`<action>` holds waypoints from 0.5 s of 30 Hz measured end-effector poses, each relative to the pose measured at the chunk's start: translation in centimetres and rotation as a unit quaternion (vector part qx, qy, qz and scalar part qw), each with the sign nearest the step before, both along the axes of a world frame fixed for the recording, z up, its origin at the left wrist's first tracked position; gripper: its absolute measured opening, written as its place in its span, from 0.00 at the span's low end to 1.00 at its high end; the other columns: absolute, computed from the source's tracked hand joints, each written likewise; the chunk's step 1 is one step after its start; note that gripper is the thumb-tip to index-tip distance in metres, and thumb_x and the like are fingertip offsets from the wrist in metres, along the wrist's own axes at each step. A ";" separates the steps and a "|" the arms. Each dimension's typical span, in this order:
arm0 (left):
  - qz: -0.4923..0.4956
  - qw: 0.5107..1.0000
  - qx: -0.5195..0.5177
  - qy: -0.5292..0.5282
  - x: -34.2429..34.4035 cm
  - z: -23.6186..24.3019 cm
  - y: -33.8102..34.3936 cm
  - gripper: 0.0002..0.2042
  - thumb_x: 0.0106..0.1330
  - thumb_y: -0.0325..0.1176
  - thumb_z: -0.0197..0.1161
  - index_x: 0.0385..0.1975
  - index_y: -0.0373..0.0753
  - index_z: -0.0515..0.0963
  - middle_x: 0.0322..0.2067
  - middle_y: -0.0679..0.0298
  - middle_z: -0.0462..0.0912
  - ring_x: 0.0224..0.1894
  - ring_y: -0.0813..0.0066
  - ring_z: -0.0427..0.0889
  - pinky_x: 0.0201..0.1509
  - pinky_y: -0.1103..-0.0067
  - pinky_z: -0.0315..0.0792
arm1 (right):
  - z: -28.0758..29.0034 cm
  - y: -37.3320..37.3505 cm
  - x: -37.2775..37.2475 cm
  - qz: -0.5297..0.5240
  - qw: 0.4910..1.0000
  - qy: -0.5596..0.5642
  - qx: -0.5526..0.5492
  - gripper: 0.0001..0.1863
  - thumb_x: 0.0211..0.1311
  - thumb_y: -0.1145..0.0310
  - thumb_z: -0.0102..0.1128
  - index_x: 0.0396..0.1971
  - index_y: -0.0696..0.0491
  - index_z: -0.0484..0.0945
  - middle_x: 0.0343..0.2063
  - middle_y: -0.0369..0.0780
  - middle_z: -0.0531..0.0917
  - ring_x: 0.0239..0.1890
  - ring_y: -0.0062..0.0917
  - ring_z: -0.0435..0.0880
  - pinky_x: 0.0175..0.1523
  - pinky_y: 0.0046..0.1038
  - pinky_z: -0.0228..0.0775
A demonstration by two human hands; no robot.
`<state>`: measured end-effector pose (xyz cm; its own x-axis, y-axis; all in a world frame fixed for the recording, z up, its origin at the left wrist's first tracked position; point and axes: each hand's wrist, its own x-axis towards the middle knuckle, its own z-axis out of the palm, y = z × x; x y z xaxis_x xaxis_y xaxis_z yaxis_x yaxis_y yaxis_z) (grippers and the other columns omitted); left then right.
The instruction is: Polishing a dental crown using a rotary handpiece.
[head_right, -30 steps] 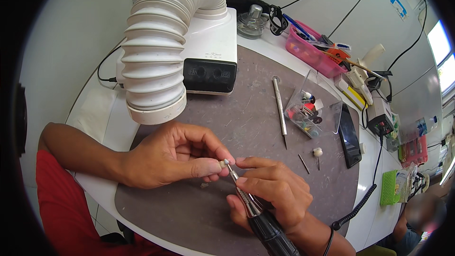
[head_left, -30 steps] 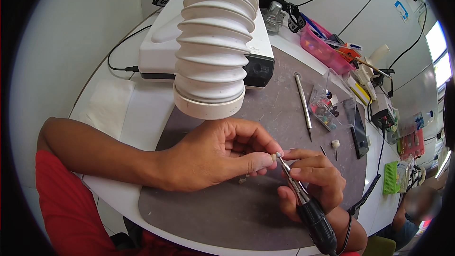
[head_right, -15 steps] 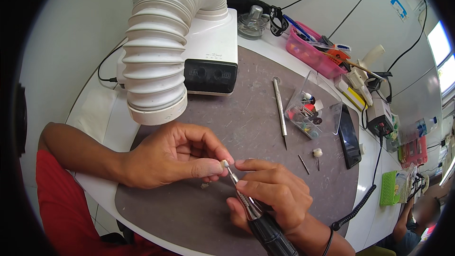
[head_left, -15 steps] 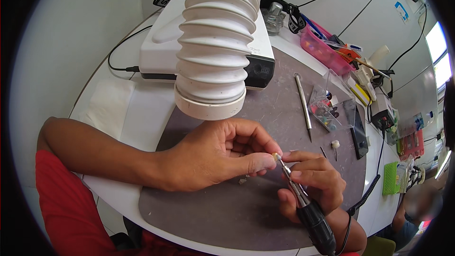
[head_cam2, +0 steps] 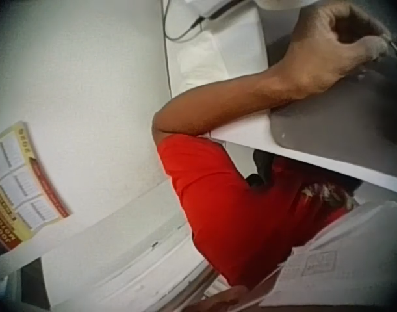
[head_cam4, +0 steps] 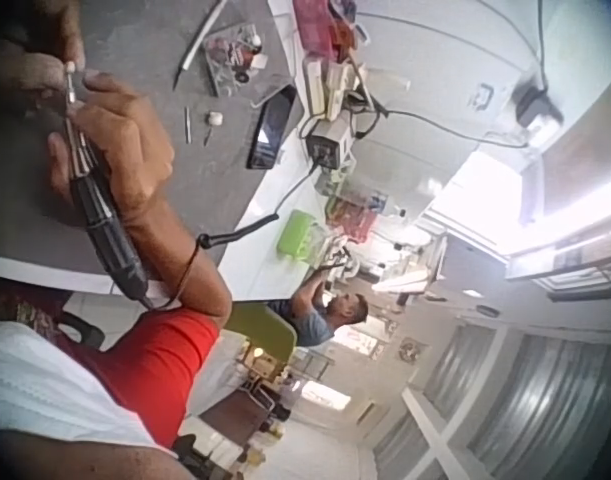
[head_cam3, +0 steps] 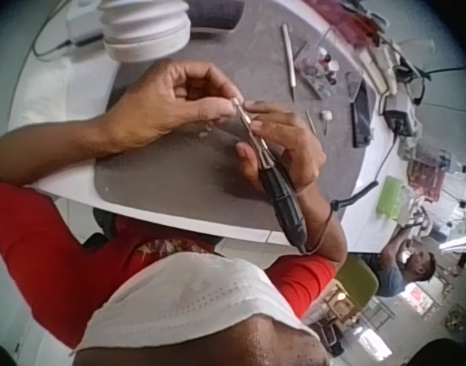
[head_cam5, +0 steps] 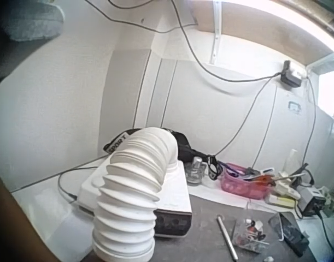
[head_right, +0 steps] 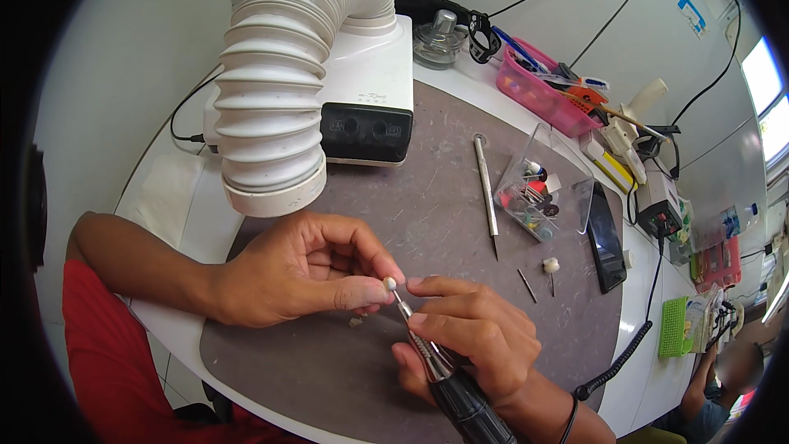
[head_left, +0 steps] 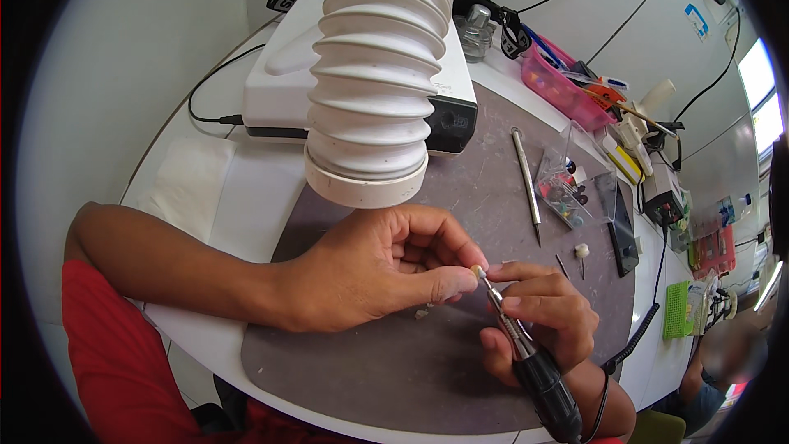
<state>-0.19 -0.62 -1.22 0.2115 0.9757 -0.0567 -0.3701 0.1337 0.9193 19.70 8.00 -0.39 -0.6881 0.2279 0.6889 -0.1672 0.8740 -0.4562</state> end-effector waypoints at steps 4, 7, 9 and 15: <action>-0.003 1.000 0.000 0.000 0.0 0.0 0.0 0.09 0.63 0.27 0.61 0.41 0.33 0.74 0.37 0.63 0.79 0.38 0.84 0.77 0.45 0.85 0.73 | -0.1 0.0 0.1 -0.016 1.000 0.000 -0.005 0.17 0.41 0.75 0.72 0.31 0.58 0.73 0.22 0.43 0.80 0.32 0.39 0.85 0.32 0.27 0.77; 0.000 1.000 0.010 0.016 0.0 0.1 -0.1 0.09 0.64 0.27 0.60 0.41 0.33 0.74 0.37 0.63 0.79 0.38 0.83 0.78 0.45 0.85 0.74 | -0.1 0.0 0.1 0.008 1.000 0.008 -0.013 0.18 0.41 0.75 0.72 0.31 0.59 0.73 0.23 0.44 0.80 0.32 0.39 0.85 0.32 0.28 0.78; 0.024 1.000 -0.004 0.010 0.1 0.3 -0.2 0.08 0.64 0.27 0.60 0.41 0.33 0.74 0.37 0.62 0.79 0.38 0.82 0.79 0.45 0.84 0.75 | -0.4 -0.1 0.1 0.000 0.999 0.035 -0.036 0.17 0.41 0.75 0.72 0.31 0.59 0.73 0.24 0.44 0.80 0.33 0.40 0.85 0.33 0.29 0.79; 0.004 1.000 0.012 0.007 0.3 0.0 -0.3 0.07 0.65 0.26 0.58 0.40 0.32 0.74 0.38 0.60 0.79 0.38 0.81 0.79 0.45 0.84 0.76 | 0.6 -0.9 0.1 0.040 0.999 -0.014 -0.029 0.17 0.42 0.76 0.72 0.32 0.58 0.73 0.25 0.44 0.81 0.38 0.41 0.84 0.44 0.38 0.80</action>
<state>0.11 -0.88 -1.24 0.2026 0.9786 -0.0357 -0.3575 0.1078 0.9277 19.84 7.06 0.21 -0.7242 0.2104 0.6568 -0.2230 0.8297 -0.5117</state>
